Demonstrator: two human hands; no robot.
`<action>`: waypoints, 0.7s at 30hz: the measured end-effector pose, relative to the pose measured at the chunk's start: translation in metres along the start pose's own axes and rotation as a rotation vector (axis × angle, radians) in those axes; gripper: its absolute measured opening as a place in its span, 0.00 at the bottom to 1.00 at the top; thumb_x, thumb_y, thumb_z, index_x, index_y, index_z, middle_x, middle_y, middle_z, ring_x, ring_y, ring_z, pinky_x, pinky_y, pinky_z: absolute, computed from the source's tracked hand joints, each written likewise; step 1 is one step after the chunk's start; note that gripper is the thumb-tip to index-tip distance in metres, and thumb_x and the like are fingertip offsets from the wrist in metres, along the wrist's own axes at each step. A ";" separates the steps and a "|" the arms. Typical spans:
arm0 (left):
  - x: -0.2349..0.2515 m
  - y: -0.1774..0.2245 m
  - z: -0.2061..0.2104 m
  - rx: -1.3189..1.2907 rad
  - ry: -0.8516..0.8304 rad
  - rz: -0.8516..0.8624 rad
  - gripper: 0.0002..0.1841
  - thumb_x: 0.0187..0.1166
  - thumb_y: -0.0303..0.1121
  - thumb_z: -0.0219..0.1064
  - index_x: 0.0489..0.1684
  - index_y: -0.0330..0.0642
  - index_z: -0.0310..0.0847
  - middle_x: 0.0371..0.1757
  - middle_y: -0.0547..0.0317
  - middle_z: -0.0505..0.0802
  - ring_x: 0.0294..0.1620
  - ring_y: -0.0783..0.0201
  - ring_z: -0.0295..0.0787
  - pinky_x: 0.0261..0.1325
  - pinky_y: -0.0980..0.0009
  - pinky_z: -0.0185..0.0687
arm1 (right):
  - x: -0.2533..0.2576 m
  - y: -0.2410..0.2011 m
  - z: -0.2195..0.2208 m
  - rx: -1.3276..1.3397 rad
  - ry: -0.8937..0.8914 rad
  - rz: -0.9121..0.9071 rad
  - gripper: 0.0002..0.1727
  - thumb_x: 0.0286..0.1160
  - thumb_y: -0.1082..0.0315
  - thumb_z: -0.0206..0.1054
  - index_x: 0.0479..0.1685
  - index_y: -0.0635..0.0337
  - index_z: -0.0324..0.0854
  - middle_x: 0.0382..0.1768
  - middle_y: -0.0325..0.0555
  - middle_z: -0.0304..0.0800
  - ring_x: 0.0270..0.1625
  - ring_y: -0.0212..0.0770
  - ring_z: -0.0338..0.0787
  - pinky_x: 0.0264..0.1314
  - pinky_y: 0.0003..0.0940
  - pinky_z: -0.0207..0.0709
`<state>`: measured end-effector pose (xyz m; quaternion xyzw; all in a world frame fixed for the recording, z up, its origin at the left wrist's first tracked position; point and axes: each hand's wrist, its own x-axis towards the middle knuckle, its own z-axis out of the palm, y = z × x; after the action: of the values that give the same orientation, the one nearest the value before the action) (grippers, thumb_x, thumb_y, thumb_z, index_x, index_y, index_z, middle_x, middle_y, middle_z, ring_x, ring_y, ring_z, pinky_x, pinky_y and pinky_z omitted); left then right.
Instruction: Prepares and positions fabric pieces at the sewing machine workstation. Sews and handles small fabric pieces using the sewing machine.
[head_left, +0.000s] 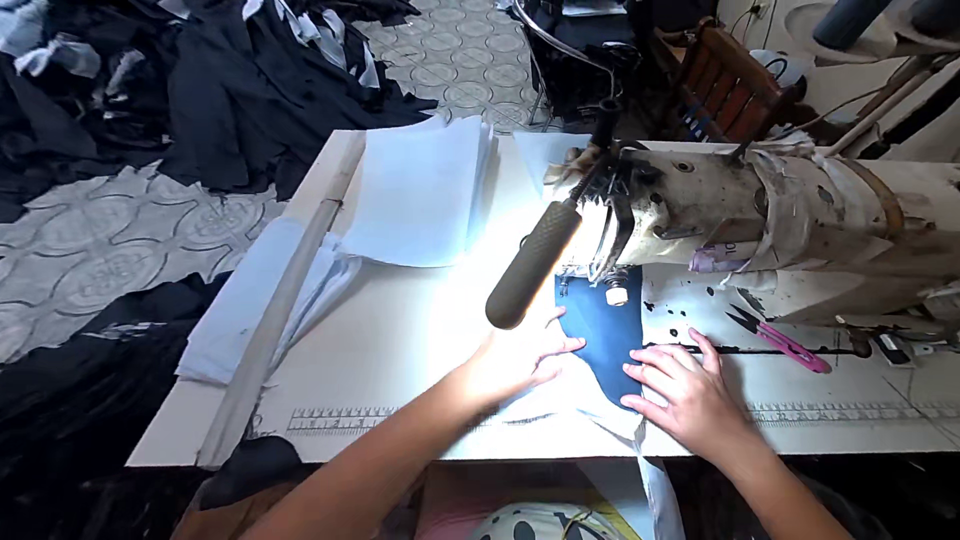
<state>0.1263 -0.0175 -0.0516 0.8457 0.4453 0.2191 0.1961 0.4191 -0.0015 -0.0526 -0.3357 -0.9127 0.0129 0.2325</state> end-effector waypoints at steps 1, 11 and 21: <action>0.005 -0.008 -0.003 0.017 0.022 0.030 0.21 0.81 0.38 0.58 0.68 0.57 0.89 0.73 0.34 0.85 0.76 0.36 0.79 0.71 0.39 0.72 | 0.006 0.000 0.001 0.008 -0.015 0.002 0.26 0.77 0.40 0.58 0.44 0.48 0.96 0.52 0.41 0.96 0.58 0.49 0.93 0.76 0.74 0.60; 0.009 0.042 0.013 0.129 0.060 0.075 0.26 0.78 0.54 0.65 0.39 0.34 0.89 0.46 0.42 0.91 0.53 0.41 0.90 0.52 0.47 0.84 | 0.043 -0.009 0.016 0.122 -0.039 -0.058 0.15 0.77 0.57 0.64 0.38 0.54 0.95 0.54 0.49 0.95 0.62 0.54 0.92 0.76 0.71 0.64; -0.013 0.040 0.022 0.249 0.175 -0.137 0.16 0.79 0.39 0.60 0.55 0.54 0.93 0.63 0.57 0.94 0.67 0.45 0.90 0.60 0.31 0.78 | 0.046 -0.013 0.023 0.107 -0.048 -0.151 0.17 0.81 0.60 0.59 0.45 0.50 0.96 0.54 0.45 0.97 0.63 0.49 0.93 0.81 0.63 0.64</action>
<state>0.1585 -0.0529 -0.0514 0.8088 0.5411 0.2211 0.0646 0.3708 0.0192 -0.0515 -0.2526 -0.9388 0.0519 0.2284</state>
